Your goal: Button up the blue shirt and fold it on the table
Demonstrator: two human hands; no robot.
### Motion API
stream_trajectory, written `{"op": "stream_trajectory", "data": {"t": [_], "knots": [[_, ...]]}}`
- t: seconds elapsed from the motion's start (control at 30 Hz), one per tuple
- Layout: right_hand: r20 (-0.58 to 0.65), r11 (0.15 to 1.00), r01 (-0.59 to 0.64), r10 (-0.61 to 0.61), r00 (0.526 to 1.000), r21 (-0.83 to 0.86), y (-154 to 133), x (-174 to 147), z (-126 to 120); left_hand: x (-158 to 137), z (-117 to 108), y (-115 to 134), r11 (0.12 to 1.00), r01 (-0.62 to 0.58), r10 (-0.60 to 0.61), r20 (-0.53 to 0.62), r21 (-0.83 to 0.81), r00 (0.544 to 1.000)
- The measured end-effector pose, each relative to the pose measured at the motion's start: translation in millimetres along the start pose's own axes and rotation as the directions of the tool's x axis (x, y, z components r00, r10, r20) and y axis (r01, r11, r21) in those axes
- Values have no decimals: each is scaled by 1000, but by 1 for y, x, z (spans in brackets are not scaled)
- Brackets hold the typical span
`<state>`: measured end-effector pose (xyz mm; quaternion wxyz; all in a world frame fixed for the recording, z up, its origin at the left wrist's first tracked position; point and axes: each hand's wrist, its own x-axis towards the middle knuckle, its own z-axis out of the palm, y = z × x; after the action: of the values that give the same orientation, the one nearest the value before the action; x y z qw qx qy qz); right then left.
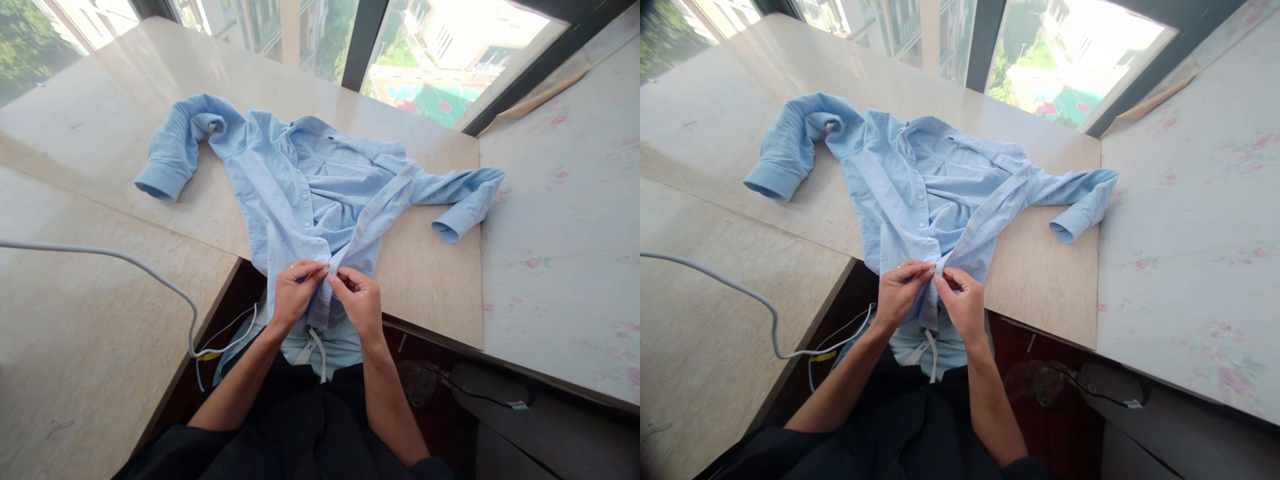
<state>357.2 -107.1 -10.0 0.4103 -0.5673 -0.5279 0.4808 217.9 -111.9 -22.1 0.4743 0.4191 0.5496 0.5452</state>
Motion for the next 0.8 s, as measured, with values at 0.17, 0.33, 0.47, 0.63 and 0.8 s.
{"op": "stream_trajectory", "data": {"t": [0.17,0.33,0.47,0.63,0.8], "knots": [[1,1000,-6,6,1000,11,2,0,-1,2,1,-1,1000,1,-1,14,4,1000],[13,998,-25,24,1000,54,5,0,-2,4,1,3,994,108,-109,-7,-34,994],[22,999,-27,26,999,45,5,0,-2,4,4,6,985,173,-173,-57,-16,983],[-17,988,101,-103,995,-114,-5,-1,2,3,6,6,976,201,-206,-58,-84,977],[48,906,295,-294,954,-302,-26,-2,10,10,-2,0,820,383,-371,113,-425,922]]}}
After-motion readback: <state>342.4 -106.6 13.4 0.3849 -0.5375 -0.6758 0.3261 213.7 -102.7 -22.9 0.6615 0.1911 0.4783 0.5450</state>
